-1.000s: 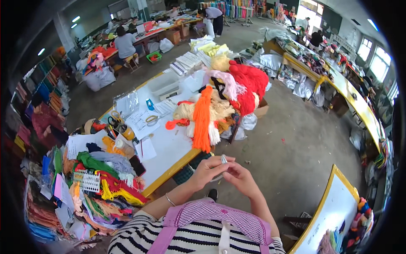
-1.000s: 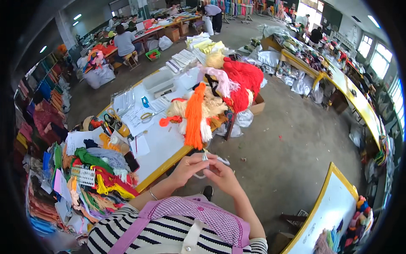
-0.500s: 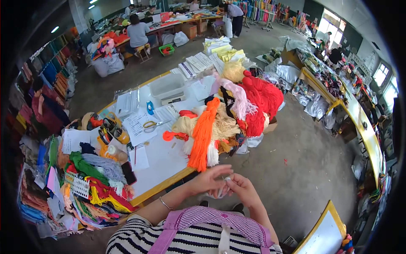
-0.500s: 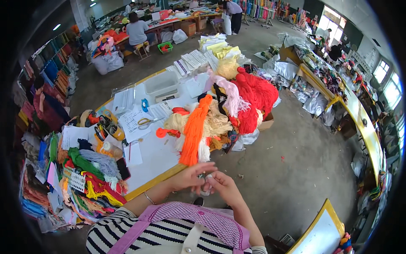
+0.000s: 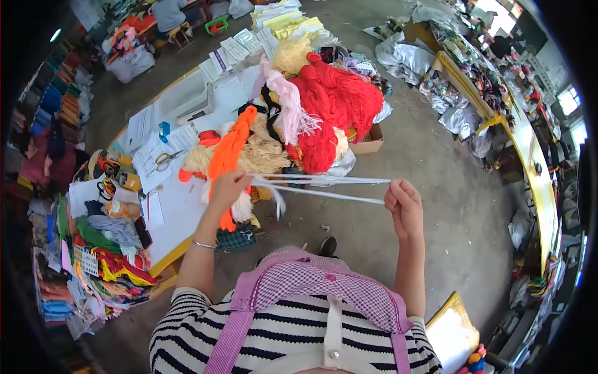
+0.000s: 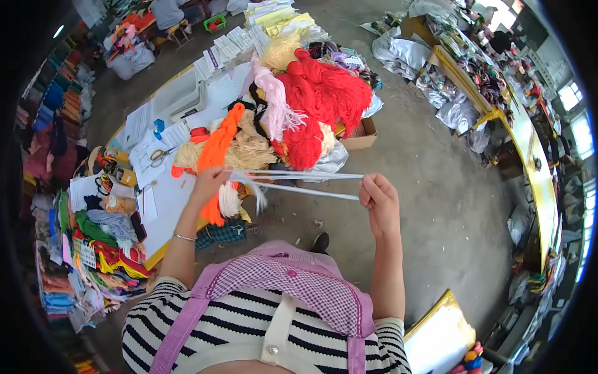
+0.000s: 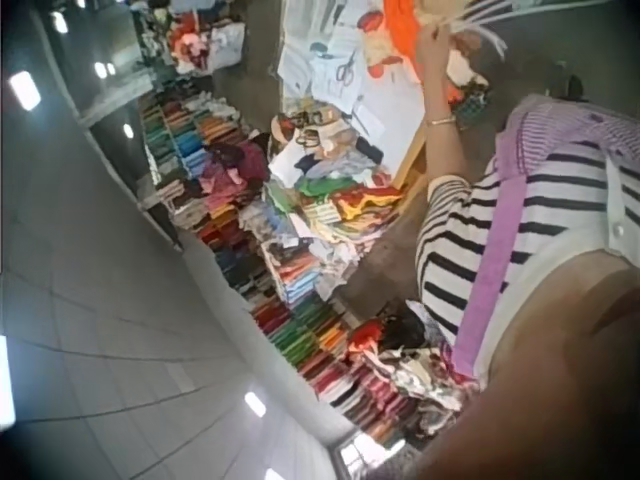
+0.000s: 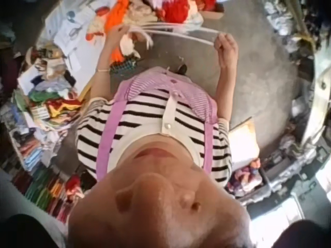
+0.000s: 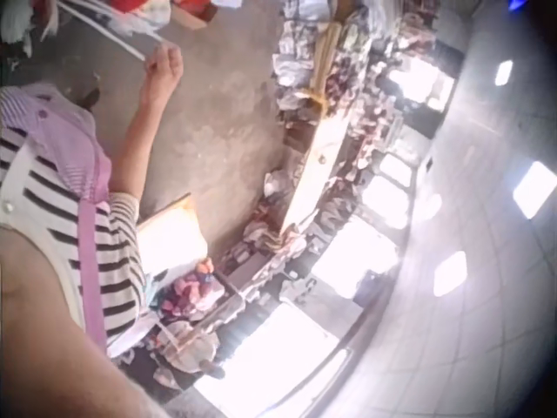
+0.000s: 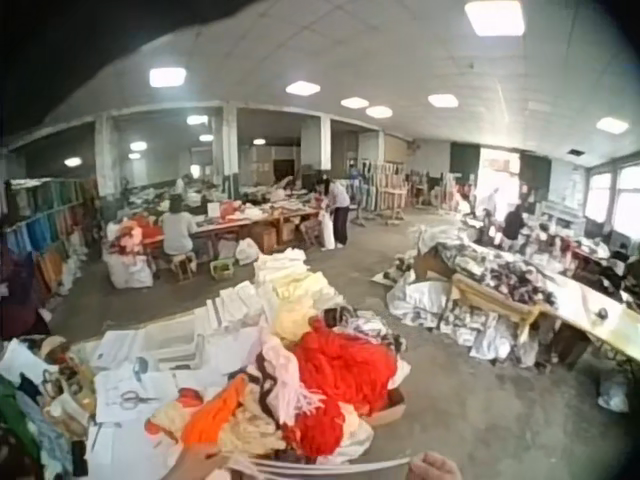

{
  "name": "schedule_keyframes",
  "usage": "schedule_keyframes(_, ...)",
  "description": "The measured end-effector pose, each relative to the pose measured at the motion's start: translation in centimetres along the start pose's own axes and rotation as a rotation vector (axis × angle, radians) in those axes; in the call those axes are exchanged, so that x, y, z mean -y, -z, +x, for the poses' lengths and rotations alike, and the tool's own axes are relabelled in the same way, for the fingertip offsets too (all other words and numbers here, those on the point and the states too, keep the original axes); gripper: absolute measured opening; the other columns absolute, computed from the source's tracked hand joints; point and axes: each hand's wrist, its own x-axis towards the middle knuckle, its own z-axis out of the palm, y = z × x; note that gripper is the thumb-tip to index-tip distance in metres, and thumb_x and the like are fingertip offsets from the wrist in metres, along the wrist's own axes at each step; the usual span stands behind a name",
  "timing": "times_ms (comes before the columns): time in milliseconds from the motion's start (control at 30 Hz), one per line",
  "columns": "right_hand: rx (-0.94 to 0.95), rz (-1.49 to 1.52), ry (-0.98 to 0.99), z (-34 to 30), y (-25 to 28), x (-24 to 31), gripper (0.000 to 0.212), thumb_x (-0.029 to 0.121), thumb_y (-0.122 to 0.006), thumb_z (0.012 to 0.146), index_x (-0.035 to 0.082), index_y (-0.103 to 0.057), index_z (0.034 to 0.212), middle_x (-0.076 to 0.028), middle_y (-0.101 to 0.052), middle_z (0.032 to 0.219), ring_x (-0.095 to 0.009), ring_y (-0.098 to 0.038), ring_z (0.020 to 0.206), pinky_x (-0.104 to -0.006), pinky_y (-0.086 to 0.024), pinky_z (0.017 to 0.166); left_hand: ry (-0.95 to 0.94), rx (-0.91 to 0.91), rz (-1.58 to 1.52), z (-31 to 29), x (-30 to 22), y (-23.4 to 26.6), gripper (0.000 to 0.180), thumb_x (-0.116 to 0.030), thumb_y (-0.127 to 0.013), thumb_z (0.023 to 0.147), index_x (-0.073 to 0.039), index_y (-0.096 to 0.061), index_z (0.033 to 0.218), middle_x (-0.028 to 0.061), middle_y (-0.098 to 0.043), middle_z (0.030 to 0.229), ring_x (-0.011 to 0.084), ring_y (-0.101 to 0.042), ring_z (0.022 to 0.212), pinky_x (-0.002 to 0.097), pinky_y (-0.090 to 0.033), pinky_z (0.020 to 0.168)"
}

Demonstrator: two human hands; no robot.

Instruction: The recorder gathers a bundle of thread, walks to a workstation, and uses scissors to cut and sort the thread onto a color sample card.

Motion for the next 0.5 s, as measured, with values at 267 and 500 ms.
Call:
schedule_keyframes(267, 0.153, -0.011, -0.067, 16.3, 2.9, 0.7, 0.017, 0.016, -0.057, 0.089, 0.005, -0.057, 0.076, 0.004, -0.043, 0.057, -0.005, -0.034, 0.05, -0.0221, -0.024, 0.046, 0.036, -0.058, -0.127, 6.6, -5.9, 2.3, 0.018, -0.02, -0.062, 0.086, -0.003, -0.062, 0.081, -0.0039, -0.054, 0.066, 0.0042, -0.043, 0.055, 0.0231, -0.034, 0.049)
schedule_keyframes(500, 0.247, -0.113, 0.01, 31.8, -1.7, 1.3, 0.016, 0.019, -0.059, 0.088, 0.004, -0.061, 0.081, 0.003, -0.047, 0.062, -0.005, -0.04, 0.052, -0.021, -0.03, 0.046, -0.056, -0.715, 0.039, 16.6, -4.6, -1.6, 0.023, -0.02, -0.059, 0.088, -0.003, -0.063, 0.104, 0.0003, -0.065, 0.085, 0.0044, -0.051, 0.06, 0.0207, -0.043, 0.048)
